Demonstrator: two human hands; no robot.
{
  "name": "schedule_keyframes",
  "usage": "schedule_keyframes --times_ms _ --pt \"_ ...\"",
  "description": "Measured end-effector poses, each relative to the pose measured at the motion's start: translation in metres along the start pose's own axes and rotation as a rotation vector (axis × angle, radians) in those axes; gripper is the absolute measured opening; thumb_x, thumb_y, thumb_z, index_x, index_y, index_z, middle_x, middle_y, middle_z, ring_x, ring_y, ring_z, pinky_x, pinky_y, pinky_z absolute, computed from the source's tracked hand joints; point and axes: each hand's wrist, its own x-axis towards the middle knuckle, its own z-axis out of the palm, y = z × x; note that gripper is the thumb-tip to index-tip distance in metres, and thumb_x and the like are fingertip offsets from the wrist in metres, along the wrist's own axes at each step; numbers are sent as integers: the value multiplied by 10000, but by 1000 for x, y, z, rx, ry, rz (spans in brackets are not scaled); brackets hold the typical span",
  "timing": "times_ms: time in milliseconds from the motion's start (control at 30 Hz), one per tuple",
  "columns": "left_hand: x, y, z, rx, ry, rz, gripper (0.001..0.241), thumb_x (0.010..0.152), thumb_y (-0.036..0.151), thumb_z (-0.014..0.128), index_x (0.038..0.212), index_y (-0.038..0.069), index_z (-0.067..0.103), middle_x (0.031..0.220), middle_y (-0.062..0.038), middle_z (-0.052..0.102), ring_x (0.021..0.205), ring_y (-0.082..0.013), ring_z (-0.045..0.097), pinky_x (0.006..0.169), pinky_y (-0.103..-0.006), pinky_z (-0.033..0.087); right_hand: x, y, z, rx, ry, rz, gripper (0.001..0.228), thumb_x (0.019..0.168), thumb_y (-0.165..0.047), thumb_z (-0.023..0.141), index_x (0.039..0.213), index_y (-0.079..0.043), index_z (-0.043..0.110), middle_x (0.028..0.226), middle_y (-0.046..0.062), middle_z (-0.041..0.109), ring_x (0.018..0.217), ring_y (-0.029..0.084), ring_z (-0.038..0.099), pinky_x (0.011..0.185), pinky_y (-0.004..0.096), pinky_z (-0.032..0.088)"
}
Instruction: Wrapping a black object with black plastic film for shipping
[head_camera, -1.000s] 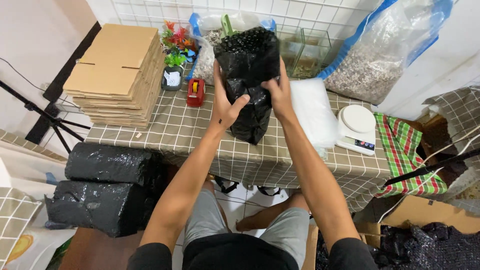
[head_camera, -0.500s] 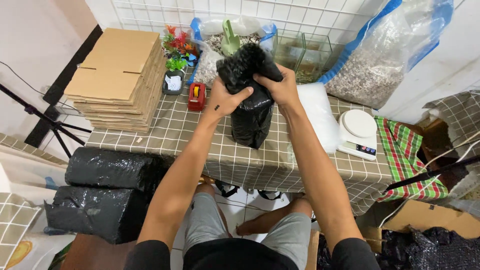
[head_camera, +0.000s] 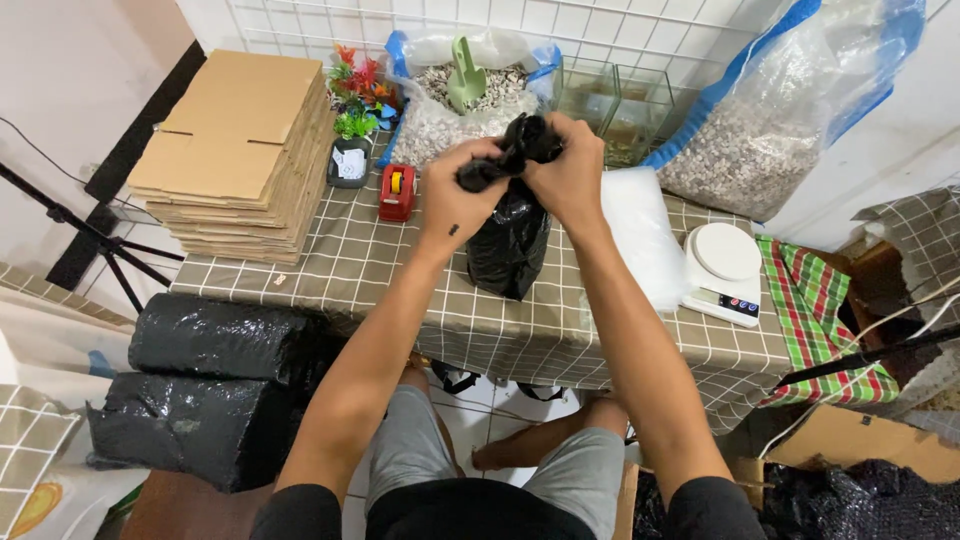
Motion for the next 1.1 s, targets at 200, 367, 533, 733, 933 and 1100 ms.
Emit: schedule_keyframes --times_ms 200,367,533,733,933,1100 --pt "-23 6 -20 -210 -165 135 629 867 359 499 1416 73 613 1448 -170 439 1379 -341 411 1211 -481 291 4 45 11 20 -42 28 179 675 -104 896 779 -147 757 624 106 638 664 331 691 610 333 518" --pt "-31 5 -20 -223 -51 66 473 832 79 507 1295 65 603 1190 -134 610 1212 -300 581 1090 -432 411 3 23 10 123 -10 95 152 672 -102 875 743 -115 741 596 68 644 636 166 658 599 290 497" --pt "-24 7 -13 -76 44 164 156 817 -22 773 892 114 778 958 -60 770 1053 -272 736 965 -393 552 1 43 16 106 22 73 115 692 -62 795 694 -107 690 569 52 597 633 178 654 609 273 481" --pt "-13 -6 -15 163 -136 319 137 893 164 680 906 109 805 1007 -42 659 973 -245 602 914 -382 485 3 36 15 207 23 -20 212 741 17 805 654 -91 645 586 69 533 649 188 582 671 286 478" --pt "14 -5 -20 182 -300 63 57 757 226 812 808 203 807 819 -65 707 792 -324 645 774 -437 522 4 17 8 232 -89 73 150 802 -58 850 709 -110 744 578 43 627 679 126 623 641 311 501" --pt "27 12 -23 124 -197 -274 717 573 96 844 1188 150 478 981 -80 507 739 -246 635 763 -448 485 1 -15 -1 171 -146 35 132 830 -72 839 741 -131 760 606 69 644 681 185 680 645 330 521"
